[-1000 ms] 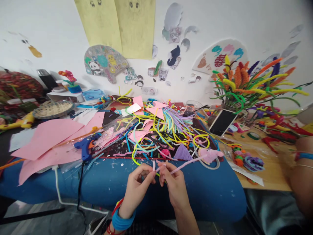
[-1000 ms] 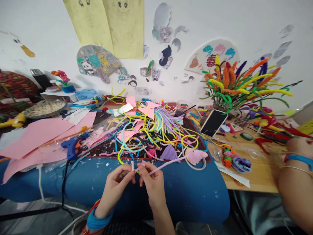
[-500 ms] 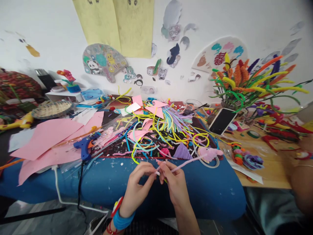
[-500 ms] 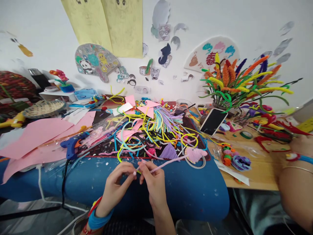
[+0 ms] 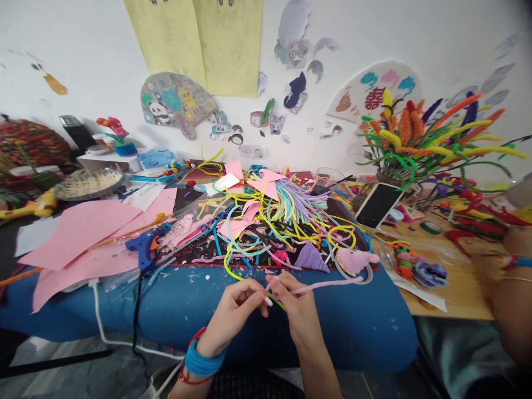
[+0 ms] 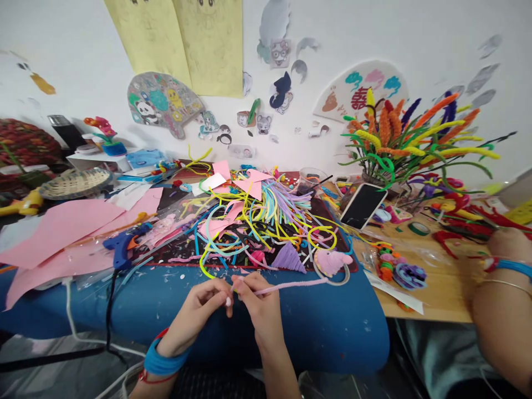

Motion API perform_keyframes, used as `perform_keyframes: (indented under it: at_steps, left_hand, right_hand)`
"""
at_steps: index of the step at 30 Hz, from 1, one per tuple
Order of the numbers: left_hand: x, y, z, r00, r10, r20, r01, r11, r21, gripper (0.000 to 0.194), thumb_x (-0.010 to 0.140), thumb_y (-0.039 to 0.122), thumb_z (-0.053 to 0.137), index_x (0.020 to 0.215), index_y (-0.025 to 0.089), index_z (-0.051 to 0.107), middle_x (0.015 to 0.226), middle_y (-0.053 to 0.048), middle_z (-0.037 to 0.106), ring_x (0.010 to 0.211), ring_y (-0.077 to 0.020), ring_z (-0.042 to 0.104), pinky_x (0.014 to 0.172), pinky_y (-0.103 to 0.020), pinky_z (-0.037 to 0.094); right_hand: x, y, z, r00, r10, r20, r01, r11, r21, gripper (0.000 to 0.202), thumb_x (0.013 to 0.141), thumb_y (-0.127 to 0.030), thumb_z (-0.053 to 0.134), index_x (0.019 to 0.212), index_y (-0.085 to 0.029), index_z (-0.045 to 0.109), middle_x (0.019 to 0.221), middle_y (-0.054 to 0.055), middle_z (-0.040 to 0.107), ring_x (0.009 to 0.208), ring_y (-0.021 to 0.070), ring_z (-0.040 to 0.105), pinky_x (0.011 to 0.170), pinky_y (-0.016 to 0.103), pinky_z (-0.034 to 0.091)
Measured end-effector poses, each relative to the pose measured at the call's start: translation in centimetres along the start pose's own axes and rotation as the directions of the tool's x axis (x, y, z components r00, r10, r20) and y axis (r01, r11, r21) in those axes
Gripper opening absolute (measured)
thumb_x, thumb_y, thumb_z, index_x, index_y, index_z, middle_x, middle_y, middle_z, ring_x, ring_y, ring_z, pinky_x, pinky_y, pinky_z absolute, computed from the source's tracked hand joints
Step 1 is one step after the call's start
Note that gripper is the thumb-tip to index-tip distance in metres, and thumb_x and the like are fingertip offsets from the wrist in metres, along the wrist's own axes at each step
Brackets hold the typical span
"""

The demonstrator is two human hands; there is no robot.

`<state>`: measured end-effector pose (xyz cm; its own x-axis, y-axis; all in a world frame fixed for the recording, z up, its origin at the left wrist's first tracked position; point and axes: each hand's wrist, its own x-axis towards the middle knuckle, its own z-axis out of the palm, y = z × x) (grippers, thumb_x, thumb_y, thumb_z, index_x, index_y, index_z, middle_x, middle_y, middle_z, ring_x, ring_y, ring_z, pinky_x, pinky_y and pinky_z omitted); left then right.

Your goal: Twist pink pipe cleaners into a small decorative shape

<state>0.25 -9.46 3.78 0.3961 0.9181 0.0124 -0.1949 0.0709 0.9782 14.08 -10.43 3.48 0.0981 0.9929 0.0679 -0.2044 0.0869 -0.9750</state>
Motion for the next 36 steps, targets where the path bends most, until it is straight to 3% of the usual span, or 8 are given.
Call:
perform_keyframes:
  at_steps: [3,10,16,20,26,32,36]
  left_hand:
    - [0.2,-0.1,-0.1,0.998,-0.060,-0.002,0.060,0.990,-0.129,0.022,0.082,0.030,0.059,0.068,0.013,0.059,0.064,-0.001,0.059,0.057,-0.0106,0.055,0.060,-0.022,0.041]
    - [0.7,-0.9,0.1,0.990,-0.143,-0.004,0.133,0.924,-0.359,0.015,0.077,0.020,0.065,0.081,0.015,0.051,0.065,0.002,0.057,0.054,-0.0086,0.055,0.055,-0.020,0.042]
    - [0.5,-1.3,0.6,0.994,-0.025,-0.109,-0.005,0.963,-0.270,0.026,0.075,0.017,0.068,0.094,0.017,0.051,0.072,0.002,0.062,0.062,-0.0116,0.061,0.063,-0.024,0.047]
    - [0.0,-1.2,0.8,0.980,0.038,-0.197,-0.073,0.982,-0.175,0.023,0.075,0.016,0.068,0.092,0.016,0.052,0.067,0.002,0.063,0.062,-0.0107,0.062,0.065,-0.022,0.047]
    - [-0.5,-0.9,0.9,0.965,0.096,-0.245,-0.145,0.971,-0.191,0.018,0.075,0.016,0.068,0.081,0.016,0.051,0.065,0.004,0.060,0.060,-0.0102,0.062,0.060,-0.020,0.048]
    - [-0.7,-1.3,1.4,0.911,0.180,-0.371,-0.259,0.950,-0.176,0.018,0.073,0.015,0.070,0.078,0.016,0.052,0.067,0.004,0.060,0.059,-0.0092,0.061,0.058,-0.019,0.048]
    - [-0.6,-1.3,1.4,0.926,0.163,-0.341,-0.236,0.954,-0.186,0.018,0.074,0.016,0.069,0.085,0.017,0.055,0.065,0.004,0.060,0.060,-0.0095,0.062,0.060,-0.019,0.048]
  right_hand:
    - [0.0,-0.2,0.0,1.000,-0.007,-0.003,0.007,1.000,-0.021,0.024,0.078,-0.030,0.064,0.057,-0.020,0.067,0.060,-0.001,0.049,0.075,0.0171,0.057,0.083,0.031,0.043]
    - [0.0,-0.3,0.1,1.000,-0.026,-0.013,0.025,0.999,-0.038,0.028,0.080,-0.027,0.062,0.053,-0.019,0.062,0.057,-0.002,0.049,0.066,0.0142,0.053,0.080,0.031,0.044]
    - [0.0,-0.1,0.0,0.997,-0.052,-0.058,0.052,0.999,-0.002,0.030,0.080,-0.026,0.062,0.052,-0.019,0.059,0.057,-0.002,0.050,0.066,0.0142,0.054,0.083,0.032,0.044]
    - [-0.1,-0.1,0.2,0.995,-0.048,-0.092,0.050,0.999,0.020,0.032,0.080,-0.027,0.062,0.050,-0.018,0.057,0.055,-0.003,0.050,0.062,0.0130,0.051,0.084,0.032,0.044]
    - [-0.2,-0.6,0.1,0.999,0.022,-0.040,-0.019,0.998,0.051,0.034,0.079,-0.029,0.063,0.048,-0.018,0.058,0.049,-0.004,0.050,0.052,0.0106,0.048,0.081,0.031,0.045]
    - [-0.3,-0.9,-0.1,0.990,0.132,0.047,-0.137,0.983,0.121,0.033,0.077,-0.032,0.065,0.050,-0.016,0.058,0.047,-0.004,0.049,0.042,0.0064,0.042,0.050,0.022,0.043]
    - [-0.4,-1.0,-0.4,0.984,0.168,0.057,-0.174,0.976,0.131,0.032,0.076,-0.033,0.067,0.051,-0.014,0.060,0.046,-0.005,0.046,0.037,0.0040,0.038,0.041,0.019,0.040]
